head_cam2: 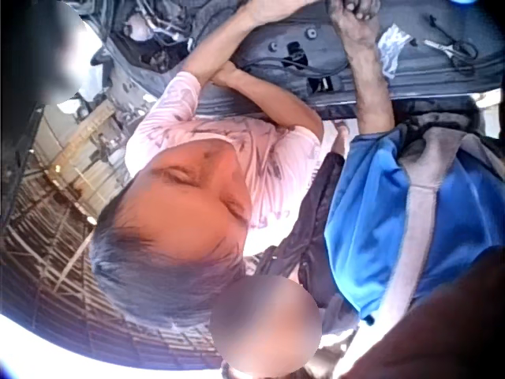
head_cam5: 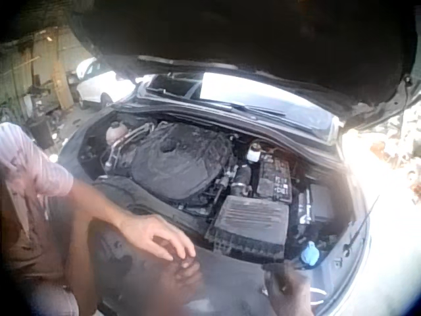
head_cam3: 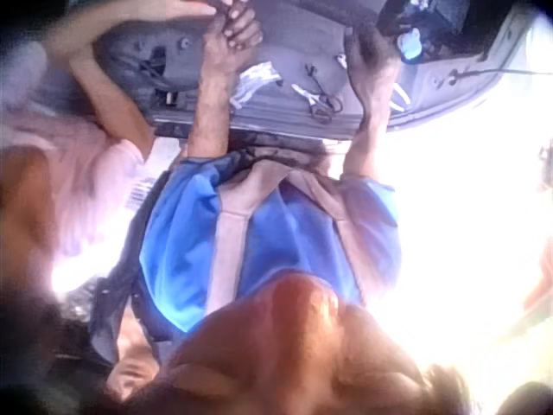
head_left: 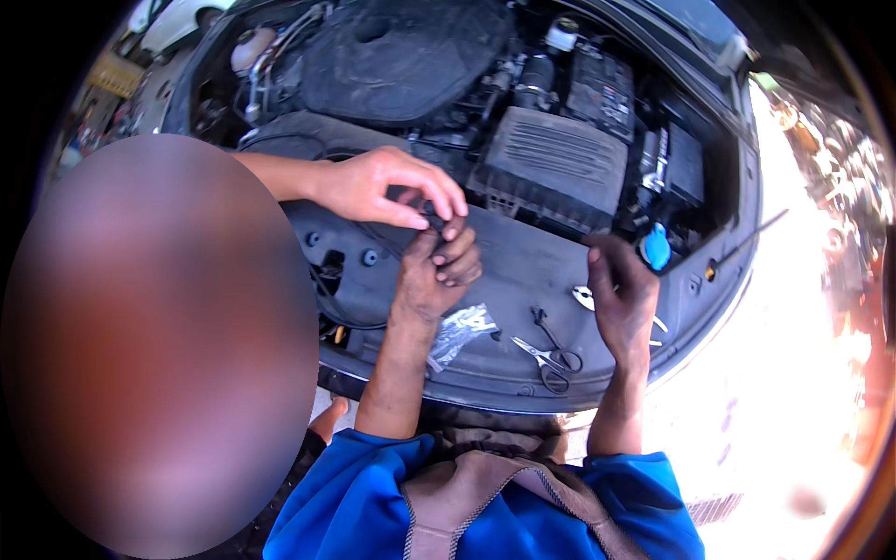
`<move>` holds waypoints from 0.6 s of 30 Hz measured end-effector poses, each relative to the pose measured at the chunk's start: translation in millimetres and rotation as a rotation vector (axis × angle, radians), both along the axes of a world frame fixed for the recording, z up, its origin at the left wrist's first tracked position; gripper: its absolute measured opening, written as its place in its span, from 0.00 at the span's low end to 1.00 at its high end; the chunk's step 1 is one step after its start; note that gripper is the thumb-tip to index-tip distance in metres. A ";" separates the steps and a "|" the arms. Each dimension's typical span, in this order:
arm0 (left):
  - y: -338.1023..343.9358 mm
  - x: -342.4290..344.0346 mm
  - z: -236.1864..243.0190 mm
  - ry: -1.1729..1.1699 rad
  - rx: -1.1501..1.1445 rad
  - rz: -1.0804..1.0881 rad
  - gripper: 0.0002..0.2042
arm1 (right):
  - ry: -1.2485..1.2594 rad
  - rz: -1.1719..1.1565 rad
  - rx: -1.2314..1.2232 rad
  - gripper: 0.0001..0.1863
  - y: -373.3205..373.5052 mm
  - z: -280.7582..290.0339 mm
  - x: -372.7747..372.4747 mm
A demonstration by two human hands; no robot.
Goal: The person connects a black rubber tube to a plastic connector, cuts the tube with scissors, and threads the hose through the engine compartment of a vehicle.
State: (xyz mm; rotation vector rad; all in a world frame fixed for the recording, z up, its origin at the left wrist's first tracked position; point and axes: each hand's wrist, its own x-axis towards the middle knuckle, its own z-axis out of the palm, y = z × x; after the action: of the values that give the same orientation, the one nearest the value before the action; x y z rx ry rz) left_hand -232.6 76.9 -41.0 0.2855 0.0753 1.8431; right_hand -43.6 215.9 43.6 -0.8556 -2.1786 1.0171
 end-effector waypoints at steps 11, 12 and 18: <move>1.2 -0.5 2.9 0.043 0.060 -0.012 0.11 | -0.476 0.120 0.191 0.09 -51.2 -56.3 64.0; 1.0 0.1 1.8 0.050 0.071 0.000 0.11 | -0.473 0.139 0.199 0.08 -51.7 -56.3 60.9; 1.2 4.8 3.8 0.056 -0.008 0.056 0.14 | -0.329 0.273 0.378 0.08 -37.9 -54.1 40.5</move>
State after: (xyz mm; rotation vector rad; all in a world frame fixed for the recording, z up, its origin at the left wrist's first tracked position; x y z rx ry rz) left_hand -227.8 78.1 -37.2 0.3324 0.1311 1.8898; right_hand -3.1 178.0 -10.5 -0.5885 -2.7087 0.5747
